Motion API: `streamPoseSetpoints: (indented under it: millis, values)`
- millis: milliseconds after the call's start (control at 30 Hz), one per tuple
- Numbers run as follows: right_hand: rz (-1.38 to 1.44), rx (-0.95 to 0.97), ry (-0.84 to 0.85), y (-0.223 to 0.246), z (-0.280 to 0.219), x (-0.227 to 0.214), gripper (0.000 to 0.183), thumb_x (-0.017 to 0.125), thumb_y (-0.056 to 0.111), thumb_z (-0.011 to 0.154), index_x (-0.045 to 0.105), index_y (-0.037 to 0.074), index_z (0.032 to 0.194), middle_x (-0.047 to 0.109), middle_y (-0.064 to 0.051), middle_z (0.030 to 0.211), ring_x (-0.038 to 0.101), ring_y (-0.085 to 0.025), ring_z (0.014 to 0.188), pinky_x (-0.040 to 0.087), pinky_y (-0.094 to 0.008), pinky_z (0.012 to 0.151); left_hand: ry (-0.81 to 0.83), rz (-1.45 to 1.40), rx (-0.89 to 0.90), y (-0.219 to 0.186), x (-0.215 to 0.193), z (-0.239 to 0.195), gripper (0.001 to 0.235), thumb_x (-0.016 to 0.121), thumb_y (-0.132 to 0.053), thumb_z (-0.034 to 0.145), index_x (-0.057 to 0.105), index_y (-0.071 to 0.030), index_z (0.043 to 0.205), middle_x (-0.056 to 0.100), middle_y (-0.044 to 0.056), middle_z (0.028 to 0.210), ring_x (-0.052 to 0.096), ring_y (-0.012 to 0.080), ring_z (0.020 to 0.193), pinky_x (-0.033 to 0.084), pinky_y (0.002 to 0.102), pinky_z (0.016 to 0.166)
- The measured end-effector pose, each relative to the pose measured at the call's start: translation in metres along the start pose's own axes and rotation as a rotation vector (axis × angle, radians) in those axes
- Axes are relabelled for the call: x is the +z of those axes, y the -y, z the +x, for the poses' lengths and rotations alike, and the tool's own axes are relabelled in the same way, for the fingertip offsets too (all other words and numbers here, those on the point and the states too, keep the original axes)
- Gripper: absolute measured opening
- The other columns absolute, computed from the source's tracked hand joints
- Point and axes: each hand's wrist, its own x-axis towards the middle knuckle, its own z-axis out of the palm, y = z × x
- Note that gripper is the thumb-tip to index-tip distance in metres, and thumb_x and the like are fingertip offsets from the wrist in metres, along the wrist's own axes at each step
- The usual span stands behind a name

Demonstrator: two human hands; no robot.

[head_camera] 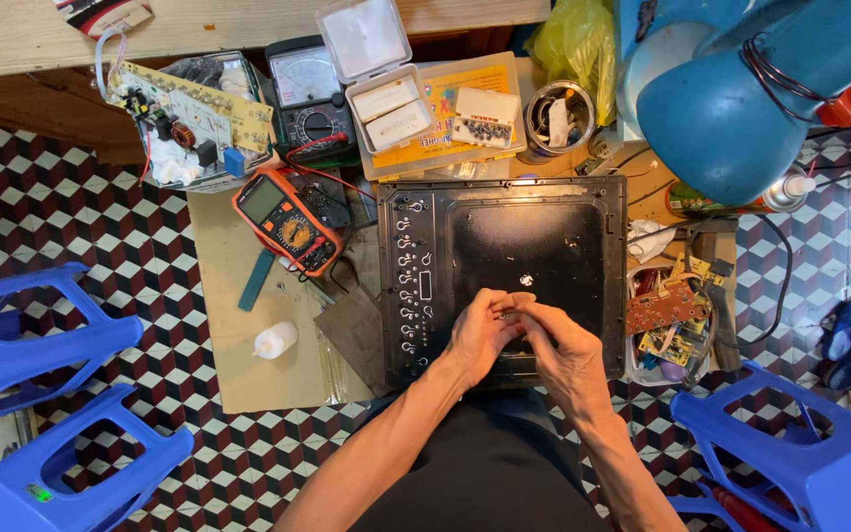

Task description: The person disassembles an induction cooktop, removes the control panel and circuit board, and uses a multimeter and heat gun to inspect and work on the electronics. The person handles screws, the cooktop casing, and the circuit board throughout the process.

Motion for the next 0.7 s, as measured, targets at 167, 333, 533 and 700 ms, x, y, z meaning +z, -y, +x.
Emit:
streamPoseSetpoints:
  millis: [167,333,533,700]
  values:
    - [-0.160,-0.017,-0.109,-0.026,0.050,0.017,0.018,0.069,0.006,0.095,0.068,0.000,0.112,0.069,-0.014,0.097,0.070,-0.025,0.080,0.055,-0.034,0.072,-0.128,0.357,0.147,-0.007,-0.017,-0.023,0.047,0.054,-0.034,0.106,0.070,0.009,0.119,0.066,0.008,0.097,0.062,0.0133,0.084,0.054,0.028,0.080]
    - [-0.335,-0.083,-0.090,-0.048,0.075,0.035,0.010,0.072,0.009,0.094,0.069,0.002,0.100,0.066,-0.015,0.093,0.067,-0.032,0.082,0.053,-0.039,0.071,-0.189,0.393,0.184,-0.019,-0.024,-0.032,0.039,0.054,-0.029,0.104,0.065,0.000,0.127,0.063,0.008,0.095,0.060,0.0129,0.081,0.055,0.029,0.078]
    - [-0.180,-0.094,-0.020,-0.030,0.041,0.017,0.012,0.068,0.009,0.095,0.070,0.002,0.105,0.067,-0.013,0.096,0.070,-0.028,0.084,0.057,-0.037,0.073,-0.158,0.114,0.142,-0.024,-0.004,-0.006,0.041,0.052,-0.025,0.099,0.064,0.005,0.125,0.070,0.011,0.105,0.069,0.0155,0.094,0.058,0.029,0.089]
    - [-0.282,0.053,-0.350,-0.054,0.056,-0.002,0.017,0.067,0.010,0.097,0.068,-0.002,0.110,0.065,-0.018,0.101,0.068,-0.030,0.084,0.054,-0.039,0.075,-0.165,0.205,0.165,-0.018,0.004,0.003,0.044,0.057,-0.030,0.100,0.070,0.008,0.120,0.070,0.011,0.101,0.065,0.0160,0.089,0.056,0.030,0.085]
